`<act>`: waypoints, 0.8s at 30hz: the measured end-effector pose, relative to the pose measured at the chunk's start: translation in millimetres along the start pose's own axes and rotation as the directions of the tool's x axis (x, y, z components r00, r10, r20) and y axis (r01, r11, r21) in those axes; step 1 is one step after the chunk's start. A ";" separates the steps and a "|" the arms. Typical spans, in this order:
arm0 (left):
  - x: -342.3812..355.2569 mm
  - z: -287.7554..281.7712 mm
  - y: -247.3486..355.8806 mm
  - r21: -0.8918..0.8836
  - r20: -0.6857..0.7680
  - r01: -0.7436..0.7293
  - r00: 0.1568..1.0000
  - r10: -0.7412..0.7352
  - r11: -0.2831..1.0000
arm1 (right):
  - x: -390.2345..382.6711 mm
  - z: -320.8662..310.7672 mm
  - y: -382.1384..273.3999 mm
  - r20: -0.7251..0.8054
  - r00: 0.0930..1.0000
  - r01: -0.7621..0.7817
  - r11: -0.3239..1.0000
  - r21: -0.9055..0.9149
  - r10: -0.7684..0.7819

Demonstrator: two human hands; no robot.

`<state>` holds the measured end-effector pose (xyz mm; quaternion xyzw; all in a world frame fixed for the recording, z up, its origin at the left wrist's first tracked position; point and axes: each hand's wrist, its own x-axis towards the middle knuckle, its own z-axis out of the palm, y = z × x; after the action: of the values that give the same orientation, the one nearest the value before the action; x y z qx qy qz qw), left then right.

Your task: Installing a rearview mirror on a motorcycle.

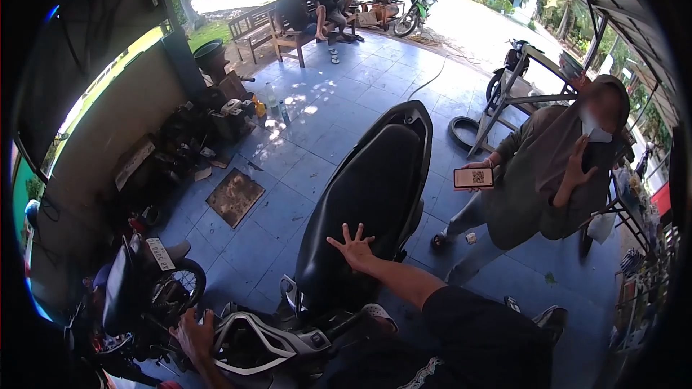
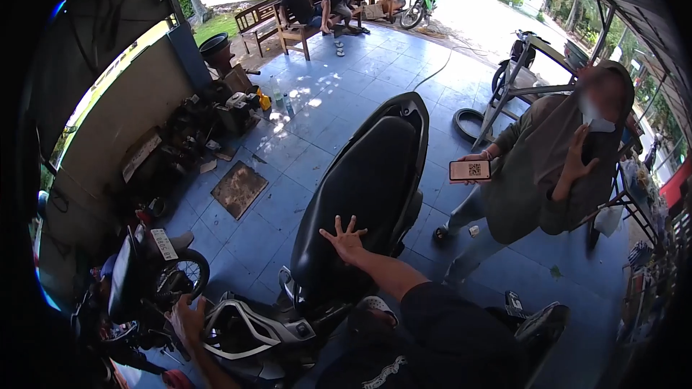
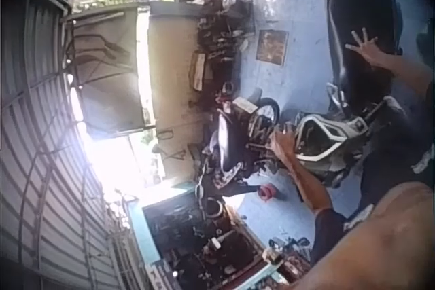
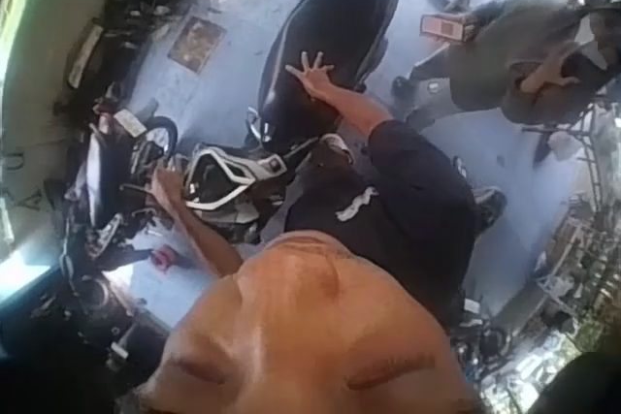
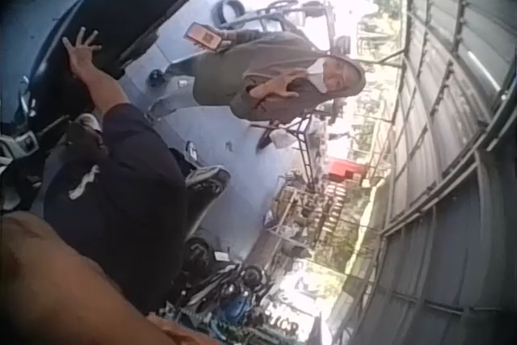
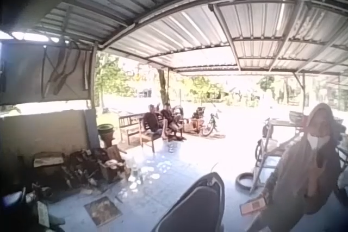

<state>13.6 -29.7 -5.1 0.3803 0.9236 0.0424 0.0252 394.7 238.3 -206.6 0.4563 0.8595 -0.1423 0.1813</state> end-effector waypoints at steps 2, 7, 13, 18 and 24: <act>9.8 -10.3 18.6 -0.067 0.047 0.030 0.999 -0.027 0.997 | 12.7 -14.8 5.1 -0.016 0.998 -0.062 0.998 -0.019 0.062; 27.2 -25.7 21.9 -0.112 0.025 -0.033 0.999 0.036 0.993 | 30.1 -18.1 1.4 -0.091 0.990 -0.121 0.981 -0.150 0.108; 27.2 -16.2 11.1 -0.275 -0.067 -0.082 0.996 0.066 0.958 | 16.4 -15.0 -0.6 -0.094 0.989 -0.125 0.984 -0.130 0.113; 1.3 -14.4 4.9 -0.521 -0.363 -0.106 0.926 -0.108 0.847 | 0.6 -23.6 -9.8 -0.045 0.999 -0.018 0.977 -0.212 0.009; -105.5 17.0 39.4 -0.657 -0.554 -0.218 0.789 -0.267 0.721 | 13.9 -3.2 22.0 -0.104 0.983 0.126 0.966 -0.225 -0.152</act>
<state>117.4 -75.2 -16.7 0.2943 0.8003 0.5044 -0.1356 405.3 261.8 -211.7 0.3800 0.9092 -0.0323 0.1673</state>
